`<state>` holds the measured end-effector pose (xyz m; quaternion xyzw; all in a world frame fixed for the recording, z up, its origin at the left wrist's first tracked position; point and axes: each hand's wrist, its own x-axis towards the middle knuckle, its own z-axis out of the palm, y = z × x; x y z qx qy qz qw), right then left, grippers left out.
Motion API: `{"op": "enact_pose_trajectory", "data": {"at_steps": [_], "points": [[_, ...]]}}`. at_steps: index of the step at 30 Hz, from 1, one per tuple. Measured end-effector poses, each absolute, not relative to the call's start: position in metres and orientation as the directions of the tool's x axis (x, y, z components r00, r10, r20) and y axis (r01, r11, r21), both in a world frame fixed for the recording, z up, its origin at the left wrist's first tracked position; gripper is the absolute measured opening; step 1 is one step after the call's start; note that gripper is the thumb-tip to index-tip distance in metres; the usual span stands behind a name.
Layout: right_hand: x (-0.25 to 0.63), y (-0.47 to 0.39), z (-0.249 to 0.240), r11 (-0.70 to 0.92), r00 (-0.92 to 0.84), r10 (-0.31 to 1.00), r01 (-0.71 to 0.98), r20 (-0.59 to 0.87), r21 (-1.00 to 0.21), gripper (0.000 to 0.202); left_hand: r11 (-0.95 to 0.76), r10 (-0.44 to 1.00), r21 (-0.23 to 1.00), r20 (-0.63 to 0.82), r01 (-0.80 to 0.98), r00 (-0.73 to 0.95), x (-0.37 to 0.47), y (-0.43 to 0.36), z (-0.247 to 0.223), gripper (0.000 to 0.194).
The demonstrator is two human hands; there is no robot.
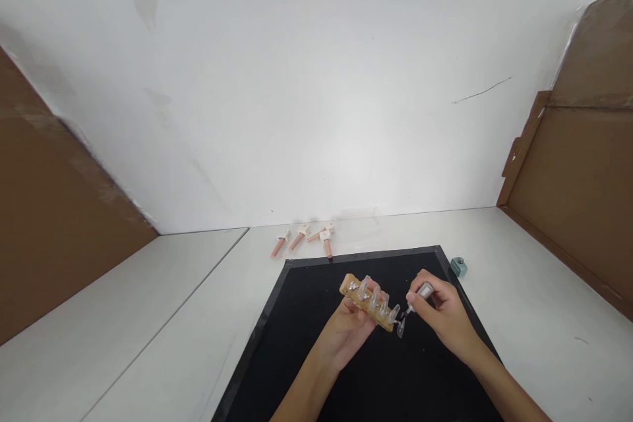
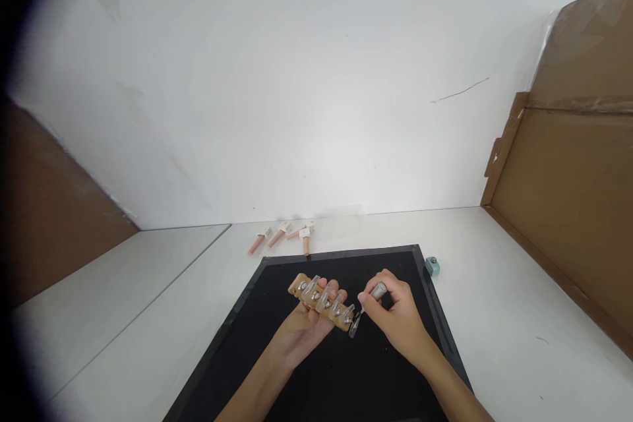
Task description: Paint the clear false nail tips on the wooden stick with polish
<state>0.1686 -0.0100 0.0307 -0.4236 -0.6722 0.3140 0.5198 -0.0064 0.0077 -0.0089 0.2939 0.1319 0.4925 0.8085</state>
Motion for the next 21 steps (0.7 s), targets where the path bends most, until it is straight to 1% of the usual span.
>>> {"op": "enact_pose_trajectory", "data": {"at_steps": [5, 10, 13, 15, 21], "points": [[0.1676, -0.0095, 0.03, 0.422, -0.052, 0.905, 0.235, 0.423, -0.875, 0.021, 0.357, 0.86, 0.604, 0.084, -0.713, 0.503, -0.0059, 0.0062, -0.0073, 0.034], [0.1678, -0.0071, 0.0259, 0.363, 0.054, 0.924, 0.184, 0.379, -0.913, 0.022, 0.351, 0.878, 0.586, 0.065, -0.73, 0.474, -0.0068, 0.0052, -0.0064, 0.035], [0.1688, -0.0067, 0.0249, 0.364, 0.08, 0.922, 0.161, 0.38, -0.917, 0.022, 0.359, 0.879, 0.589, 0.048, -0.724, 0.475, -0.0078, 0.006, -0.0063, 0.036], [0.169, -0.0081, 0.0264, 0.378, 0.053, 0.92, 0.139, 0.388, -0.915, 0.022, 0.352, 0.884, 0.591, 0.044, -0.725, 0.465, -0.008, 0.0068, -0.0062, 0.035], [0.1665, -0.0144, 0.0335, 0.47, -0.121, 0.881, 0.104, 0.457, -0.877, 0.02, 0.34, 0.891, 0.58, 0.053, -0.74, 0.451, -0.0073, 0.0089, -0.0075, 0.034]]}}
